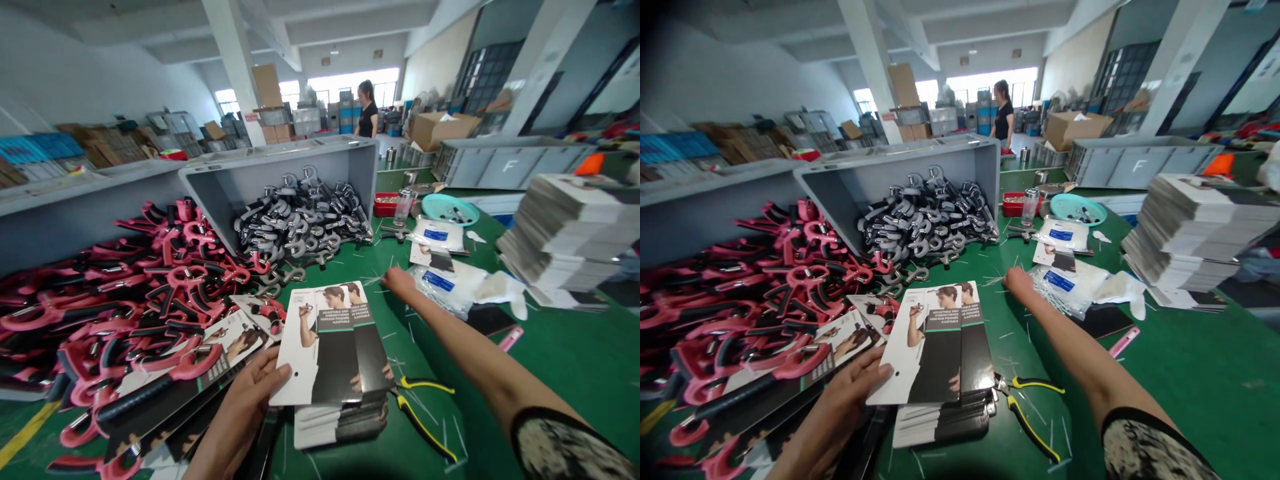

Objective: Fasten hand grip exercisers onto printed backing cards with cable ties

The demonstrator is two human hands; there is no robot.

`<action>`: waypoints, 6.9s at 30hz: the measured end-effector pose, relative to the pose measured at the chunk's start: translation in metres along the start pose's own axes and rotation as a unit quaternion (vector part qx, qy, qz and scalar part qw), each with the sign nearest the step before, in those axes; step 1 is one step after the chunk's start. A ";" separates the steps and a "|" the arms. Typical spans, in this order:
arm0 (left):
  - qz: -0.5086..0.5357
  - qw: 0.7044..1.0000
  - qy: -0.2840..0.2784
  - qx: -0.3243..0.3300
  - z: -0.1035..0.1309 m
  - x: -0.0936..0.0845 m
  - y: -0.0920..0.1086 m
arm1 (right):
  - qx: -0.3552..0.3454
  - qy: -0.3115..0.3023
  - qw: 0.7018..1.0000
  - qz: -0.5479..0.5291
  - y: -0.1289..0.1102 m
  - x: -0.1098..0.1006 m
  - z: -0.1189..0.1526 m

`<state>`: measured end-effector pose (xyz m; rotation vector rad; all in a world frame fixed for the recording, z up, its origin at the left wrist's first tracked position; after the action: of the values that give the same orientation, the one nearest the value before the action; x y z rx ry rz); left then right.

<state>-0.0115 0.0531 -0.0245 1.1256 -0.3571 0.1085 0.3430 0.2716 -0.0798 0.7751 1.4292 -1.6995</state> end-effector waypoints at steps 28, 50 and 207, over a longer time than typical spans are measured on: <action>-0.119 0.983 -0.042 0.133 -0.013 -0.011 0.043 | -0.446 0.030 0.855 0.262 -0.254 -0.033 0.211; -0.100 0.982 -0.034 0.156 -0.033 -0.011 0.028 | -0.230 -0.481 0.790 -0.302 -0.261 0.042 0.170; 0.073 0.972 0.052 0.217 -0.012 -0.033 -0.021 | -0.484 -0.149 0.862 -0.028 -0.270 0.064 0.172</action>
<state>-0.0343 0.0578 -0.0585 1.5179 -0.3296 0.3881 0.0832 0.1120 0.0377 -0.0925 1.7971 -0.8530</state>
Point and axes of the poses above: each hand's wrist, its own z-axis away from the middle knuckle, its own x-axis out of the palm, y = z × x, the point moved 8 cm from there along -z, towards the middle knuckle, and after that the axes turned 11 degrees about -y, right-handed, at the moved point
